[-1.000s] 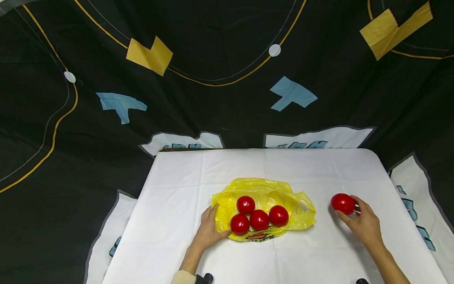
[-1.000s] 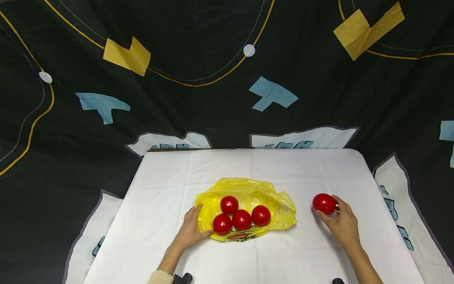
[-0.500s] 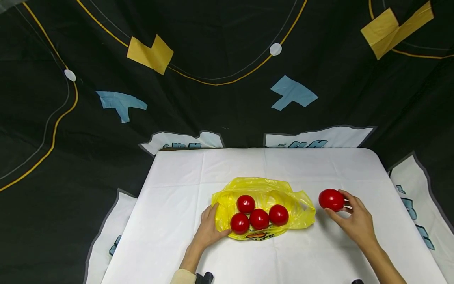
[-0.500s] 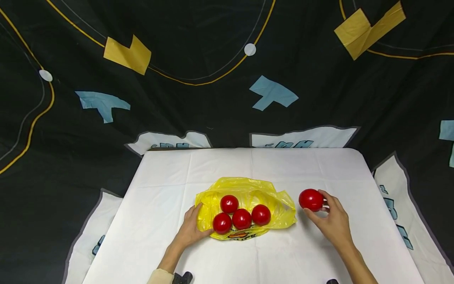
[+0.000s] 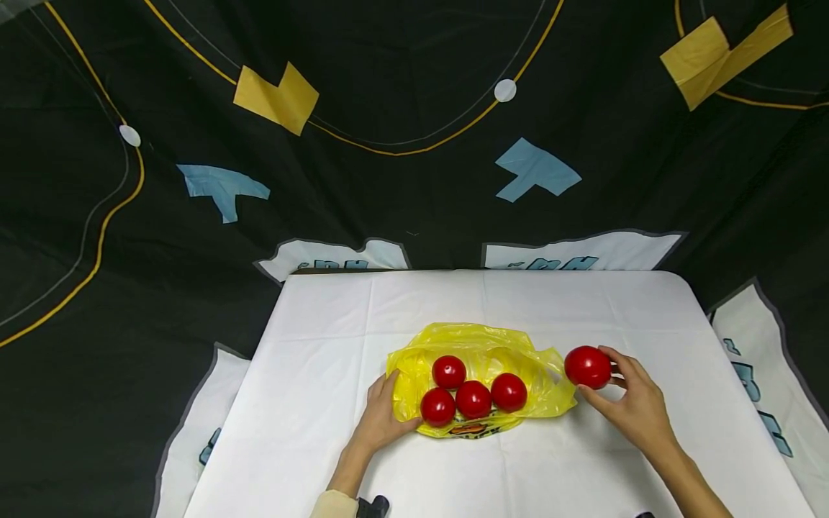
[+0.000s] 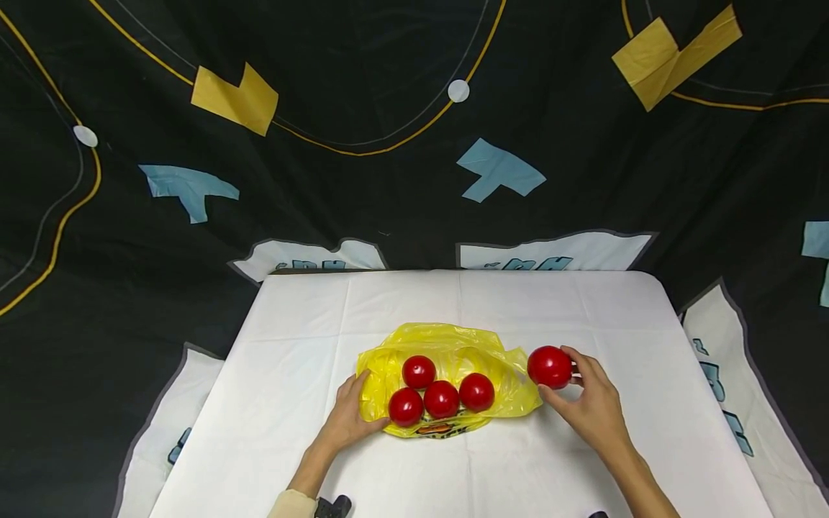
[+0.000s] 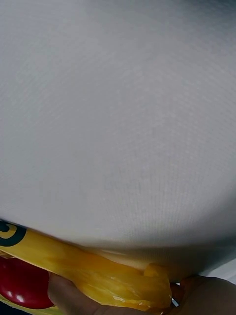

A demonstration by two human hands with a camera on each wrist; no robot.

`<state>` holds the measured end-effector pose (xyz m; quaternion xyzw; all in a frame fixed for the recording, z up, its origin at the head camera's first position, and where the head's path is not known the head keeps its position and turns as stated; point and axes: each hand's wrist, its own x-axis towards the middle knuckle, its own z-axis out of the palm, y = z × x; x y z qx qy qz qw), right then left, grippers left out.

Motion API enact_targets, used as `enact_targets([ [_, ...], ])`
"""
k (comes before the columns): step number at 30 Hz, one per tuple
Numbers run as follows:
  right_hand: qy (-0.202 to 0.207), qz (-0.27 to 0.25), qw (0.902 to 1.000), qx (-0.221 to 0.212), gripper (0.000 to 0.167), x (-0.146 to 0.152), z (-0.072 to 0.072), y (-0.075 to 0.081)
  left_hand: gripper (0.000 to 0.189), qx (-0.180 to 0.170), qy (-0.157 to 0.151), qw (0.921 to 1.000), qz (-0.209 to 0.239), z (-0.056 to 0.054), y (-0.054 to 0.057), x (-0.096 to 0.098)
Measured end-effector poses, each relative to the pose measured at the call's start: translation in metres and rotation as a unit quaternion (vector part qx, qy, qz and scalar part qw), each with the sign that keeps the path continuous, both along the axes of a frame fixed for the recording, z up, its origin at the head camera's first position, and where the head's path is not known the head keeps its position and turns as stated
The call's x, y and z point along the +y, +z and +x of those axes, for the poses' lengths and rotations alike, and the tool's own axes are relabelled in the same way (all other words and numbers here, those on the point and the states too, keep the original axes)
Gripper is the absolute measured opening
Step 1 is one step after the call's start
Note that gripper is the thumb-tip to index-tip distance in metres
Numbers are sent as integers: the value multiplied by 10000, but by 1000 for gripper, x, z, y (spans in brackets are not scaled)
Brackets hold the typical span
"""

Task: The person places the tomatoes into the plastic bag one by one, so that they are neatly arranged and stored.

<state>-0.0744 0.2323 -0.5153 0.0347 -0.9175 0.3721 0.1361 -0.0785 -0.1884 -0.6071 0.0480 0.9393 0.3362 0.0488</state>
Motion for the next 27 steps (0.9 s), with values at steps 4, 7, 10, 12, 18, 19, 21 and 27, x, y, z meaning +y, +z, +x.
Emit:
enact_targets([
  [4,158,-25,9999,-20,75,-8,0,2,103,-11,-8,10000,8,-1,-1,0],
  [7,279,47,9996,-24,75,-16,0,4,103,28,-42,10000,-20,-1,-2,-1],
  [10,416,51,9991,-20,76,-26,-1,5,104,65,-63,10000,-16,-2,-2,-1],
  [12,490,76,9988,-29,76,-33,-1,4,104,68,-61,10000,9,-2,-1,-1],
  [18,705,-49,9974,-116,75,-53,-6,-2,104,14,-52,10000,51,-2,1,0],
  [19,743,-97,9971,-137,74,-56,-7,-4,104,12,-53,10000,58,-2,2,0],
  [21,817,-165,9963,-185,73,-62,-9,-7,104,13,-54,10000,56,-2,2,0],
  [27,1093,-327,9930,-295,73,-77,-16,-16,104,-6,-39,10000,45,-1,2,-1],
])
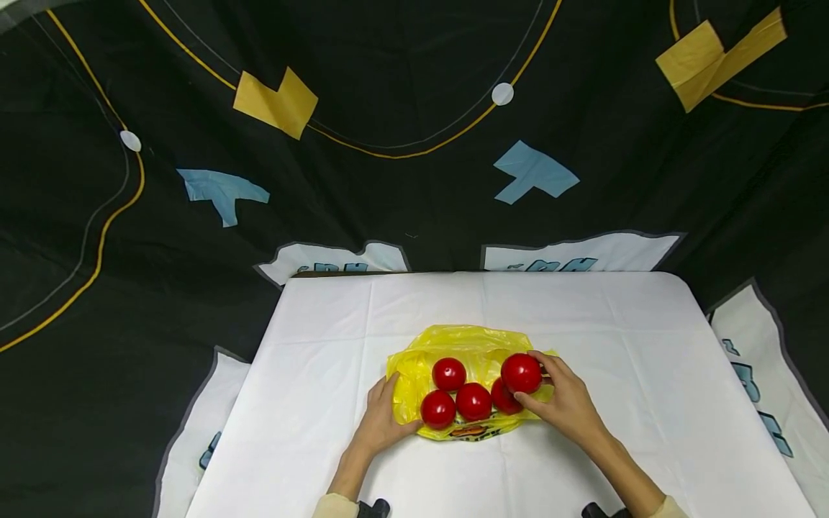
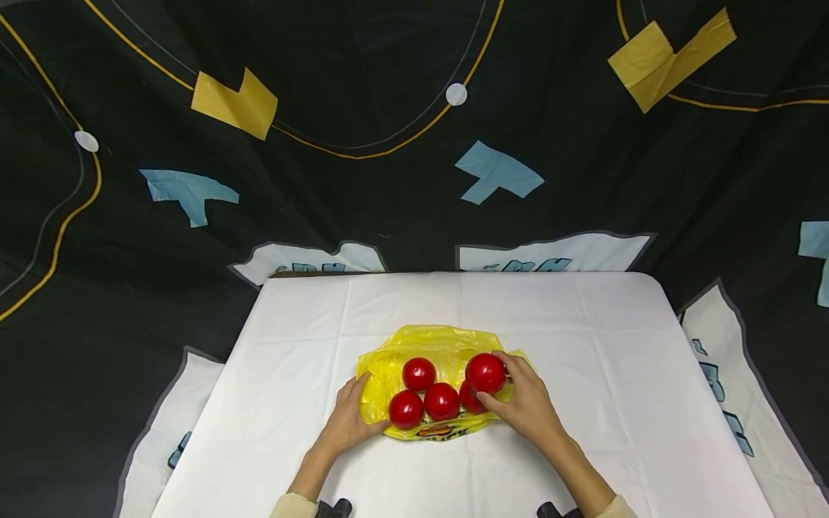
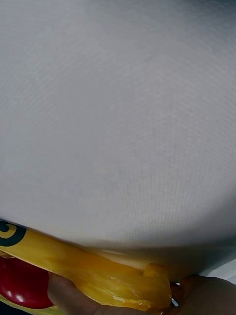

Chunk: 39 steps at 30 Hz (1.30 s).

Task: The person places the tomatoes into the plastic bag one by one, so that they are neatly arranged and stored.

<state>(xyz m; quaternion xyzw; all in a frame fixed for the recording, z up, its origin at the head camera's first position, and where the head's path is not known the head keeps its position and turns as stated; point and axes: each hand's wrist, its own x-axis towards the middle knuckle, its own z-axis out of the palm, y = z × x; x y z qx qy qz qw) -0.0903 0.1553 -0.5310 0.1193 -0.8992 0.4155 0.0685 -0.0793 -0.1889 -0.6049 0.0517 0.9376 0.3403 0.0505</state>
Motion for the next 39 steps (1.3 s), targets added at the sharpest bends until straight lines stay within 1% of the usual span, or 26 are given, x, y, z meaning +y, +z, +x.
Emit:
enact_targets([
  [9,229,-15,9997,-14,72,-16,-5,-13,104,19,6,10000,-18,1,-4,0],
  [17,194,156,9997,72,72,-26,-10,-21,105,-15,14,10000,-28,2,-4,0],
  [24,183,361,9990,205,71,-32,-18,-28,104,-88,36,9999,-32,2,-4,1],
  [28,151,445,9988,108,71,-36,-23,-31,104,-74,29,10000,-48,2,-4,1],
  [34,207,283,9993,-95,72,-42,-28,-33,105,84,-13,10000,-11,1,-4,0],
  [37,264,320,9989,-219,72,-44,-30,-34,105,153,-36,9999,24,1,-3,0],
  [39,295,414,9983,-295,73,-46,-32,-36,105,138,-33,9999,12,1,-2,0],
])
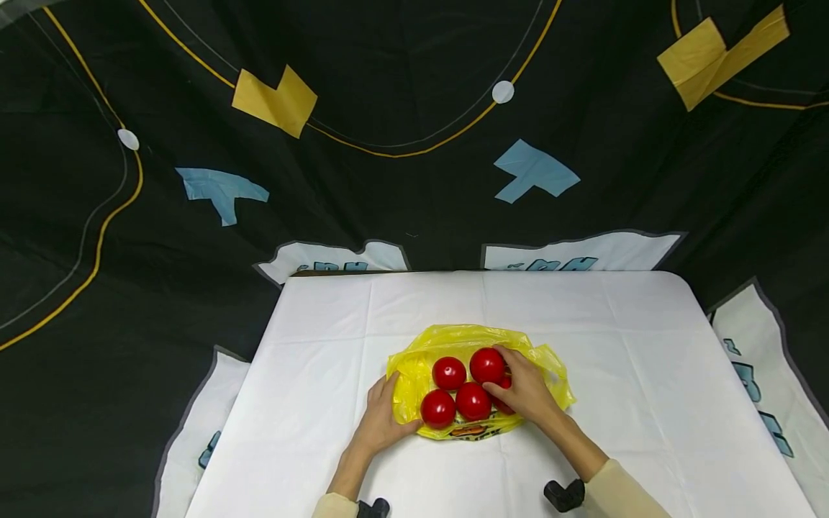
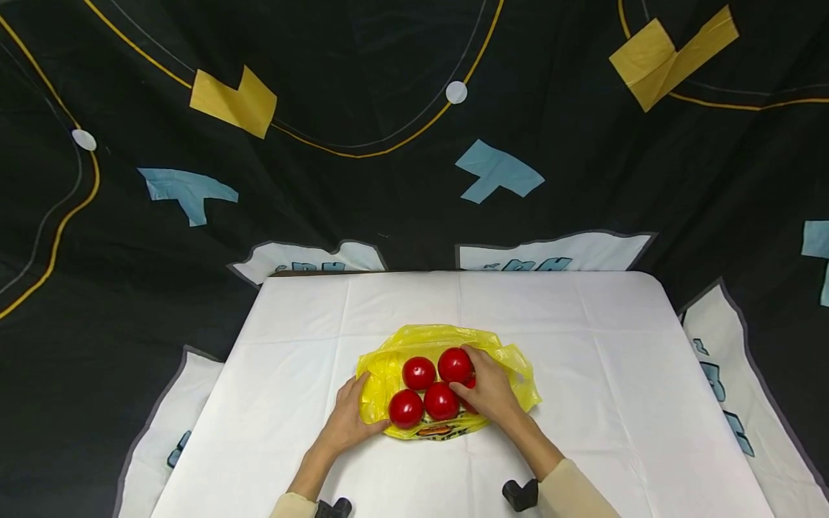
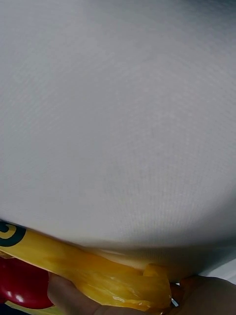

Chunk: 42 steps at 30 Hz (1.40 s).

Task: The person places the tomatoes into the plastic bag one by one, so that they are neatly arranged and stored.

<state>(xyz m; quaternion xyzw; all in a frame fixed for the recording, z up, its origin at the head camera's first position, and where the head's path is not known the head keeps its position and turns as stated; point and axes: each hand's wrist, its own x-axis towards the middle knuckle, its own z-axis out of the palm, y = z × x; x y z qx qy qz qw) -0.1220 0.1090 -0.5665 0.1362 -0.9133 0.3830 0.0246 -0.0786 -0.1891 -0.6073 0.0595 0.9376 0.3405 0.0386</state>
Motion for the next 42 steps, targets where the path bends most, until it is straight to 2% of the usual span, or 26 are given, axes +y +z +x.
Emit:
enact_targets([
  [10,-80,229,9992,-317,72,-6,-6,-5,105,-43,47,10000,6,0,1,2],
  [16,-71,211,9993,-311,71,-7,-9,-8,104,-23,64,10000,-4,-1,0,1],
  [31,-31,336,9985,-436,54,-9,-14,-15,104,-59,14,10000,51,-1,1,1],
  [42,-52,412,9979,-493,57,-9,-15,-16,103,-166,91,9998,43,0,1,1],
])
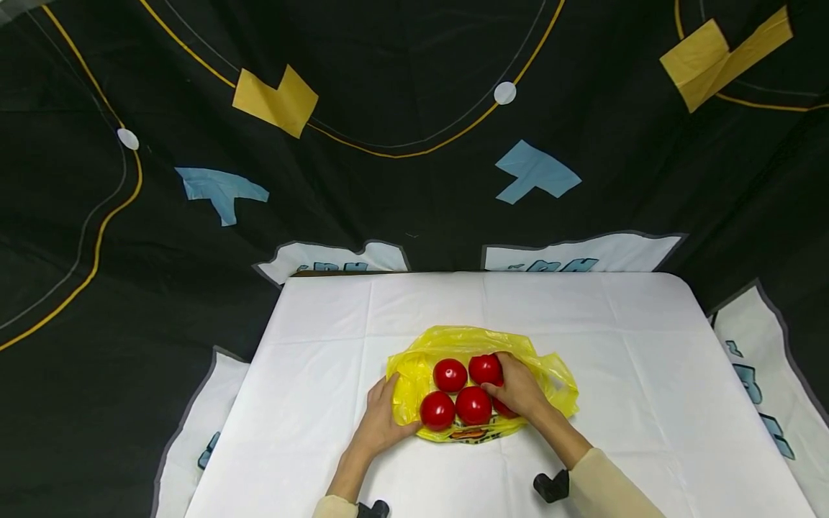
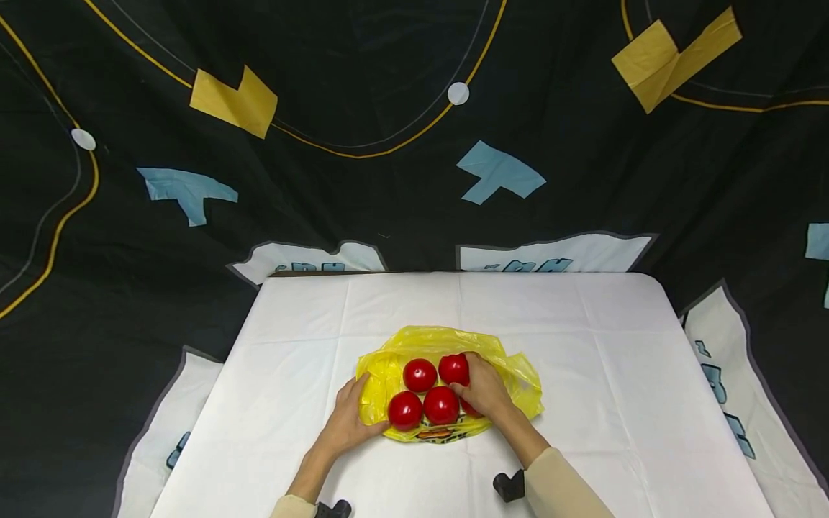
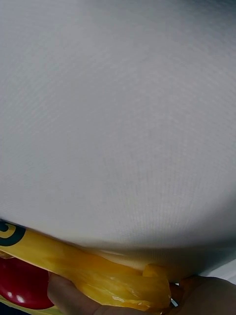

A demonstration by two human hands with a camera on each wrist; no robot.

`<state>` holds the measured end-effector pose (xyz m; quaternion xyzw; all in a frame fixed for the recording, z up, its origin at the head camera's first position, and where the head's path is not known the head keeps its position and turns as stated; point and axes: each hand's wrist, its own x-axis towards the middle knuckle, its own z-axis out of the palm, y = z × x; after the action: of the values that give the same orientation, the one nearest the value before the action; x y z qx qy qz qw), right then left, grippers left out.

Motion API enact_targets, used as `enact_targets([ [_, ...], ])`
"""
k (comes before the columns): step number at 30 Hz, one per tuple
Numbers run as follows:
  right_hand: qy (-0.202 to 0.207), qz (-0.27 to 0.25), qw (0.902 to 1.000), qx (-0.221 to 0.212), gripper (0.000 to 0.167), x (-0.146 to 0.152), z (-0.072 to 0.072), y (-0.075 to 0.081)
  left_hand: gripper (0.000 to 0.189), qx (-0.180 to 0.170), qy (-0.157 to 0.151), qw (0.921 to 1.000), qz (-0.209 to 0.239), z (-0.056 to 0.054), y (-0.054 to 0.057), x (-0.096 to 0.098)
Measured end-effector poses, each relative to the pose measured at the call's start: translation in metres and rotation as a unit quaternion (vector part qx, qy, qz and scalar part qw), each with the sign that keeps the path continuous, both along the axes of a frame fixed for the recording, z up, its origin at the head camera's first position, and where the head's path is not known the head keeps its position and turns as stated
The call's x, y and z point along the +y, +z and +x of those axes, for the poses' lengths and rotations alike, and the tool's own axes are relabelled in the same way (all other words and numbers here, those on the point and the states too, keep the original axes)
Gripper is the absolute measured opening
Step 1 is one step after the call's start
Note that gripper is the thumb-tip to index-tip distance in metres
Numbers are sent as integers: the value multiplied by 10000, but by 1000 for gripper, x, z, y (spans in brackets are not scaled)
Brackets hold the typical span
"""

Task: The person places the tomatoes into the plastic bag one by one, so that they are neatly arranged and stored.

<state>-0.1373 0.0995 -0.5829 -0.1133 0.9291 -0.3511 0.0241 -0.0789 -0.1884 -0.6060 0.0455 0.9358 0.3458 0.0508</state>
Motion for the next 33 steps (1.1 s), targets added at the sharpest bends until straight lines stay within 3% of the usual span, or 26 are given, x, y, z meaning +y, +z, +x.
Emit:
enact_targets([
  [9,8,-33,9998,175,56,1,1,-2,103,-57,12,10000,-35,-1,0,1],
  [19,38,28,9998,181,62,6,4,7,102,-28,-26,10000,13,-4,-2,0],
  [33,137,-108,9986,490,60,20,27,29,102,-45,-45,10000,-19,-5,-1,0],
])
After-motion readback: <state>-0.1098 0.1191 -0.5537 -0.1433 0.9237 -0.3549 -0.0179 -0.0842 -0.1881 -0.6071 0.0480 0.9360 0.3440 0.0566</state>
